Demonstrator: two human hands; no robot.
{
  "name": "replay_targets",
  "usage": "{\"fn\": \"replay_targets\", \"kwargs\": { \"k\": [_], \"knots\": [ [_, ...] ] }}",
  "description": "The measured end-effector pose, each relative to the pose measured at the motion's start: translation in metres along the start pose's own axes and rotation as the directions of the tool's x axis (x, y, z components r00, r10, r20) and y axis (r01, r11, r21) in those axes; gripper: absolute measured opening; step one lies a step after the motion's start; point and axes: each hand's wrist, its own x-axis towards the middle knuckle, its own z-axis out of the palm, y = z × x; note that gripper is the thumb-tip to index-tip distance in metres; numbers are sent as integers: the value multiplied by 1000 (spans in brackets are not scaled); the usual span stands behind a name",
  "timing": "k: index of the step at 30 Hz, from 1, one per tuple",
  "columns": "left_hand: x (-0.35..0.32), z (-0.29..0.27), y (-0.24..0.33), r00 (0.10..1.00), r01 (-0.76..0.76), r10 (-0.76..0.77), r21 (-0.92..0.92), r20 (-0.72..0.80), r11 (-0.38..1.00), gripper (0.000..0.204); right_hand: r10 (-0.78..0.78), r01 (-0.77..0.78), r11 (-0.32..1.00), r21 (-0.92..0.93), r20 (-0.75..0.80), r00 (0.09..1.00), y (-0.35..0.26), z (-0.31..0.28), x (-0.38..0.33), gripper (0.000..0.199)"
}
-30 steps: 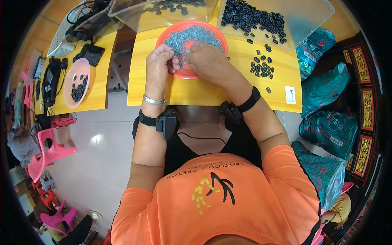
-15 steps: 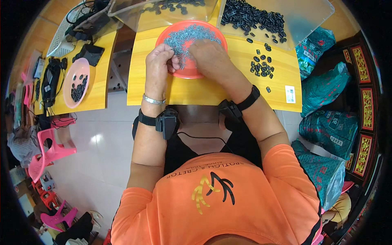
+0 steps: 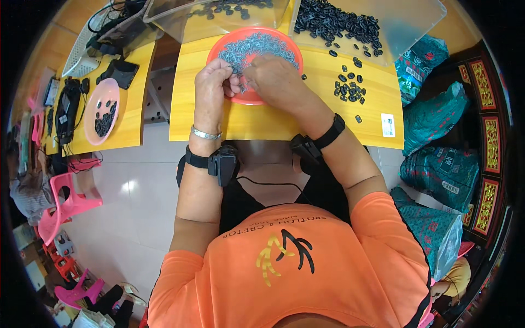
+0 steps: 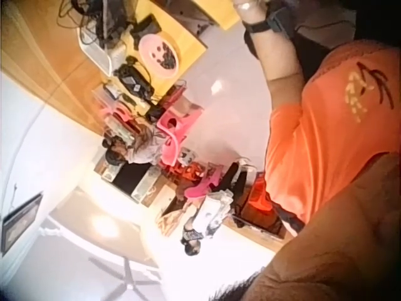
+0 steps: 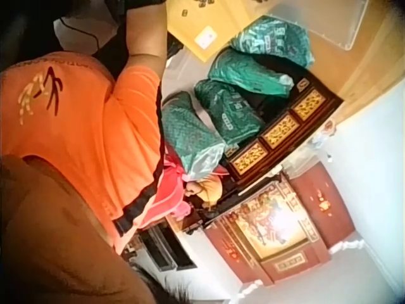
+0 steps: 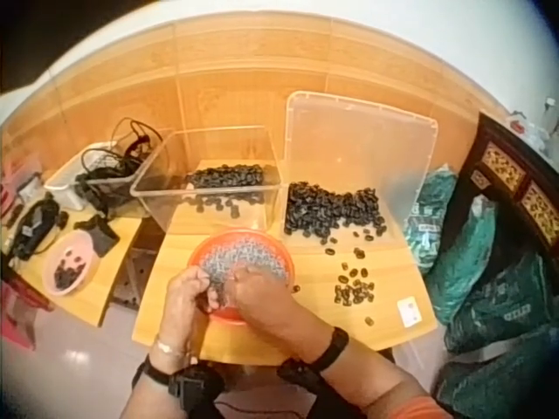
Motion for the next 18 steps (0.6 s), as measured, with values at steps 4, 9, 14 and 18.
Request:
{"fn": "replay_targets", "kwargs": {
  "k": [4,9,14,18],
  "knots": [
    [1,-2,0,1000,-11,11,-7,13,1000,14,27,-27,1000,1,11,1000,6,8,-1,12],
    [1,-2,0,1000,-13,13,-7,8,1000,14,88,-91,994,68,39,995,15,14,-2,11],
    [-1,-3,3,1000,-13,13,-6,-3,1000,13,168,-169,984,61,9,986,10,6,-1,11],
    [0,-3,3,1000,0,0,-8,-1,1000,13,165,-153,983,100,-132,977,9,5,2,9]
  ]
}}
